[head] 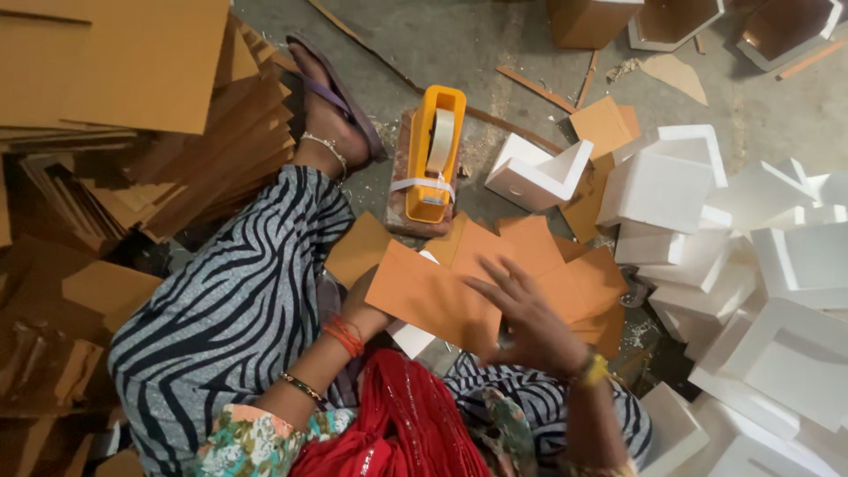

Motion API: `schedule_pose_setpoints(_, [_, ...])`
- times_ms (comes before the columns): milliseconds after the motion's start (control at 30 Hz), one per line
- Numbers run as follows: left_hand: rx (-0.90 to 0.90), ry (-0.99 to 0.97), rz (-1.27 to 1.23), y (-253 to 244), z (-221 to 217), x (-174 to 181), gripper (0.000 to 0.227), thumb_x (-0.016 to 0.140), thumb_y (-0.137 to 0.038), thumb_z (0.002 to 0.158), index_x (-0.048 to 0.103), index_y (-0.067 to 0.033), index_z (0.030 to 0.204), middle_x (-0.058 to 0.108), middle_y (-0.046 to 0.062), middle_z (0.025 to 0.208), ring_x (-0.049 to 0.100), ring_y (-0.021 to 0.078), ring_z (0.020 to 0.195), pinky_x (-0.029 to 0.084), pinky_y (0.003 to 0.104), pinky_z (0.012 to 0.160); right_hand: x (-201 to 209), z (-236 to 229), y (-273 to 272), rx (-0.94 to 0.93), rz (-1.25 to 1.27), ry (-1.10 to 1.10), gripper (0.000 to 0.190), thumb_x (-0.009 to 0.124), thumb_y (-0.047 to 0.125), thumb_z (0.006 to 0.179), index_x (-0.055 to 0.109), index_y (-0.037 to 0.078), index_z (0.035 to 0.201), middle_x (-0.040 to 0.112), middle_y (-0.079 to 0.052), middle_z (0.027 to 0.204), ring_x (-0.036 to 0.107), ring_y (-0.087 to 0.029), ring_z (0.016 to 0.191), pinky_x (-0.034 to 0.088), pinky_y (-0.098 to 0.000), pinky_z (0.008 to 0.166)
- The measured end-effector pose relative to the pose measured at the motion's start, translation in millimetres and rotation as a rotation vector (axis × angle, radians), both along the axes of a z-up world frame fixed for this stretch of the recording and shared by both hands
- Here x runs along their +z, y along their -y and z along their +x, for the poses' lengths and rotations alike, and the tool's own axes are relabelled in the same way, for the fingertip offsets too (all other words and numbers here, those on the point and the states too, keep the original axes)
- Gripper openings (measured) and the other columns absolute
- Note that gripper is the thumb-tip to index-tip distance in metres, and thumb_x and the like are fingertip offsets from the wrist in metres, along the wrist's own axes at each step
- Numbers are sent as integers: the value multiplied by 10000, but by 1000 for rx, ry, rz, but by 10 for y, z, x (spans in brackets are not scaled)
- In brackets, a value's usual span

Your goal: The person sits on the floor and assembles small cardboard boxes by hand. They pick up flat cardboard pieces and white foam inserts, fold the cardboard, and secure the foam into the corners using a tape dispenser. The process is repeated for multiple units, with finished boxes placed to the side.

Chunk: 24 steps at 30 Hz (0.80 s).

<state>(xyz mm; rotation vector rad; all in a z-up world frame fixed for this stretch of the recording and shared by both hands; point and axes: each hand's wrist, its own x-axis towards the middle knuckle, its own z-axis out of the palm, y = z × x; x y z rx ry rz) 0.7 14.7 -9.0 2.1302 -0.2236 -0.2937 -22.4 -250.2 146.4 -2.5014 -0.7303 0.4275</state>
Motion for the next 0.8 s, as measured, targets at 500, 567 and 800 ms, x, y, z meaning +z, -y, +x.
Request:
schedule_pose_setpoints(500, [-75,299,-189,167,49,-74,415,517,-249,1069,512,-77,1447,664,220,1339,653,415,1183,525,476,955,-1119,-808,-442,241,94,571,502,570,175,1022,506,22,1496,466,-248,1565,434,-357,1484,311,-490,1274])
schedule_pose_setpoints(567, [-93,512,-429,132,28,2,438,468,-169,1131,424,-44,1549,635,267,1389,642,453,1210,512,492,976,-1117,-783,-499,193,155,462,629,619,223,892,488,-11,1462,453,-298,1516,404,-413,1439,296,-518,1209])
schedule_pose_setpoints(800, [-100,105,115,89,137,292,490,496,-289,1026,467,-182,1503,714,186,1176,682,425,966,536,531,779,-1615,-486,-658,203,-301,58,912,770,358,685,449,-61,1428,363,-307,1535,274,-456,1471,187,-519,1202])
